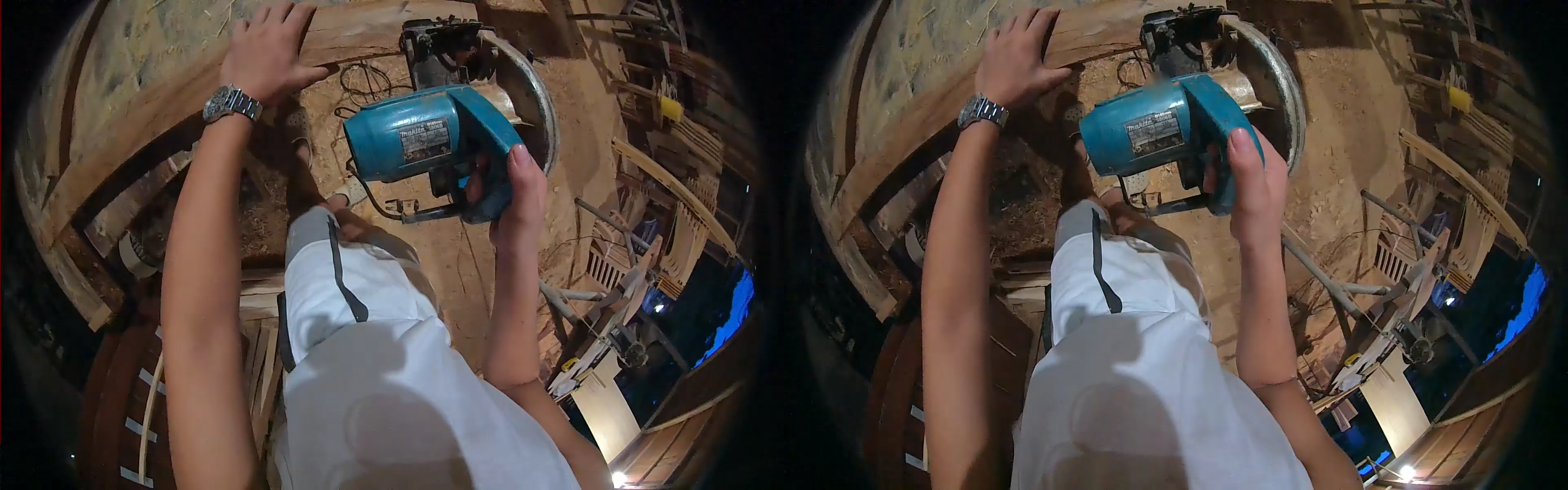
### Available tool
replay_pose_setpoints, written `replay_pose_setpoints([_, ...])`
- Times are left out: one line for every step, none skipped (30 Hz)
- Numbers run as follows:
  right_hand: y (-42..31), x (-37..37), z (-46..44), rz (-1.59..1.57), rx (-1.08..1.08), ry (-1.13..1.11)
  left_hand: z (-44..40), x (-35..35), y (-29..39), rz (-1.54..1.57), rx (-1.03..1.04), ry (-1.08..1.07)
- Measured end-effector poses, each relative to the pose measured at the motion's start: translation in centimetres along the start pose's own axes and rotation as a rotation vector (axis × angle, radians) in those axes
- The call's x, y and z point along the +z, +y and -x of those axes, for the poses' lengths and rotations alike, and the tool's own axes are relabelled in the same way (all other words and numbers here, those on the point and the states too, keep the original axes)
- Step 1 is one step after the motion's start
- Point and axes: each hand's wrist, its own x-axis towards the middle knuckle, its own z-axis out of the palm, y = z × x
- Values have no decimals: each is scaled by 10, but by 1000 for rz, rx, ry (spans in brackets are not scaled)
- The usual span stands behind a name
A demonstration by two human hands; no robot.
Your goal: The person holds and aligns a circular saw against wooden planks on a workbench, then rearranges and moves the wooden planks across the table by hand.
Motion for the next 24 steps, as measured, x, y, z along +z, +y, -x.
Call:
replay_pose_setpoints([1,-1,0,-6,-3,-30,0,-2,1,1,-3,-1])
replay_pose_setpoints([1,1,0,-4,-2,-33,0,-3,1,29,-16,-12])
replay_pose_setpoints([-1,4,1,-13,0,-3,0,-6,2,56,-30,-24])
replay_pose_setpoints([-2,6,1,-22,0,25,-2,-8,3,56,-33,-23])
replay_pose_setpoints([-3,8,0,-20,-1,21,-4,-11,2,62,-28,-58])
replay_pose_setpoints([-5,9,1,-27,0,26,-4,-11,1,68,-22,-95])
replay_pose_setpoints([-6,9,1,-34,2,31,-4,-10,1,69,-27,-96])
replay_pose_setpoints([-6,10,0,-32,5,29,-2,-7,1,80,-13,-35])
replay_pose_setpoints([-5,10,0,-31,-5,31,0,-2,1,93,0,21])
replay_pose_setpoints([-5,10,1,-30,-12,34,0,3,1,98,-4,12])
replay_pose_setpoints([-5,9,-1,-26,-5,33,0,8,-1,17,11,66])
replay_pose_setpoints([-7,7,-3,-49,9,14,0,7,1,-64,27,121])
replay_pose_setpoints([-10,6,-5,-73,20,-1,0,5,2,-61,28,118])
replay_pose_setpoints([-12,7,-4,-72,21,4,-2,1,3,1,10,55])
replay_pose_setpoints([-15,9,-3,-47,20,15,-4,-6,6,64,-10,-5])
replay_pose_setpoints([-18,10,-3,-21,15,21,-6,-11,8,67,-11,1])
replay_pose_setpoints([-18,9,-4,-17,10,16,-7,-15,7,85,-34,-67])
replay_pose_setpoints([-15,8,-4,-13,-6,8,-7,-17,7,103,-58,-135])
replay_pose_setpoints([-13,8,-5,-11,-17,1,-7,-18,7,101,-63,-134])
replay_pose_setpoints([-13,8,-5,-12,-16,0,-6,-19,9,97,-60,-118])
replay_pose_setpoints([-13,7,-5,-22,-15,-8,-5,-18,10,94,-55,-102])
replay_pose_setpoints([-13,7,-5,-31,-14,-16,-4,-17,10,94,-54,-104])
replay_pose_setpoints([-12,7,-5,-31,-12,-14,-3,-14,9,81,-27,-59])
replay_pose_setpoints([-12,6,-4,-38,4,-3,-3,-14,10,70,0,-13])
